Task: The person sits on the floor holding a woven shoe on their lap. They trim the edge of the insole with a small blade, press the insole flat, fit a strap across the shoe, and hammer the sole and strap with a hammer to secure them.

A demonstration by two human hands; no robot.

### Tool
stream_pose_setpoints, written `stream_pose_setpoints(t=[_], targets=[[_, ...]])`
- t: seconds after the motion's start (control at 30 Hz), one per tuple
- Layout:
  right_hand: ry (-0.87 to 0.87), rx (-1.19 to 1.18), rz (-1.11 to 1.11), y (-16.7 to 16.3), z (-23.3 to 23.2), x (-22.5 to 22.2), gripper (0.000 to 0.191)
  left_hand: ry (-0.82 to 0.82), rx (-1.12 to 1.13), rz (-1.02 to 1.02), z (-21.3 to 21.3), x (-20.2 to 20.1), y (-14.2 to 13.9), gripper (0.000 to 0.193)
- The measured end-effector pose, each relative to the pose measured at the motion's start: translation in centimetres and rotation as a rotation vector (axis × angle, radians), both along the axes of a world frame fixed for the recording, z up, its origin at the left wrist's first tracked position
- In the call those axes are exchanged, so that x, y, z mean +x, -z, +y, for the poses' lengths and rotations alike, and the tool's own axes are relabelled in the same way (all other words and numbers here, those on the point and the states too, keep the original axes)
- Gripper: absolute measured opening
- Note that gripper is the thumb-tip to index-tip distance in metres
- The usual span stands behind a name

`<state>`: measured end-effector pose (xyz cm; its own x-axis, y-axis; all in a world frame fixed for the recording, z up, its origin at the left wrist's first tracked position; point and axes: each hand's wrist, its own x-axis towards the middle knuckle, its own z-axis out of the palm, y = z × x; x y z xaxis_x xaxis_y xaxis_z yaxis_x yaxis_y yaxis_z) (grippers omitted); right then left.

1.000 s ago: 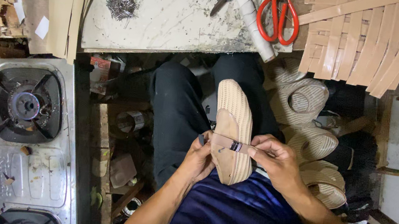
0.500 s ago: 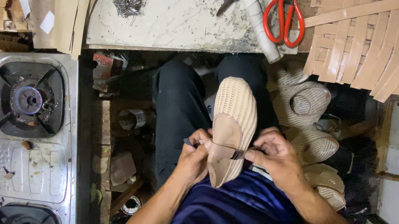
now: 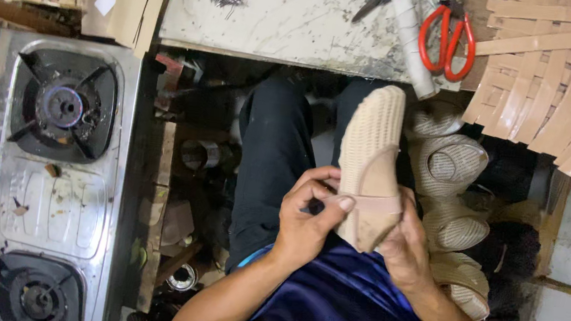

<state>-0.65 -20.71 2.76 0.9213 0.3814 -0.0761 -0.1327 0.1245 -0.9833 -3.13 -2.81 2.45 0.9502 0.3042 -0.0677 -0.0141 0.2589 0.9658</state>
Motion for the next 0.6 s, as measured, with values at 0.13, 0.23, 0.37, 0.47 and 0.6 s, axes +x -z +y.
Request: stream_pose_setpoints(t=[0.13, 0.23, 0.37, 0.47, 0.6], targets=[[0.112, -0.037, 0.123, -0.7, 1.5, 0.3, 0.068, 0.034, 0.136, -0.026, -0.7, 0.2, -1.1, 0.014], [0.192, 0.16, 0.222, -1.2, 1.9, 0.8, 0.071, 0.136, 0.071, -0.001, -0.1, 0.2, -1.1, 0.008], [0.124, 0.254, 0.21, -0.9, 1.0, 0.9, 0.068, 0.228, -0.159, 0.02, 0.6, 0.6, -0.5, 0.006], [0.162, 0.28, 0.287, 0.6, -0.4, 0.4, 0.064, 0.301, -0.249, 0.027, 1.0, 0.7, -0.3, 0.007], [0.177, 0.421, 0.411, 3.1, -2.3, -0.2, 0.058, 0.361, -0.115, 0.087, 1.4, 0.7, -0.5, 0.008]])
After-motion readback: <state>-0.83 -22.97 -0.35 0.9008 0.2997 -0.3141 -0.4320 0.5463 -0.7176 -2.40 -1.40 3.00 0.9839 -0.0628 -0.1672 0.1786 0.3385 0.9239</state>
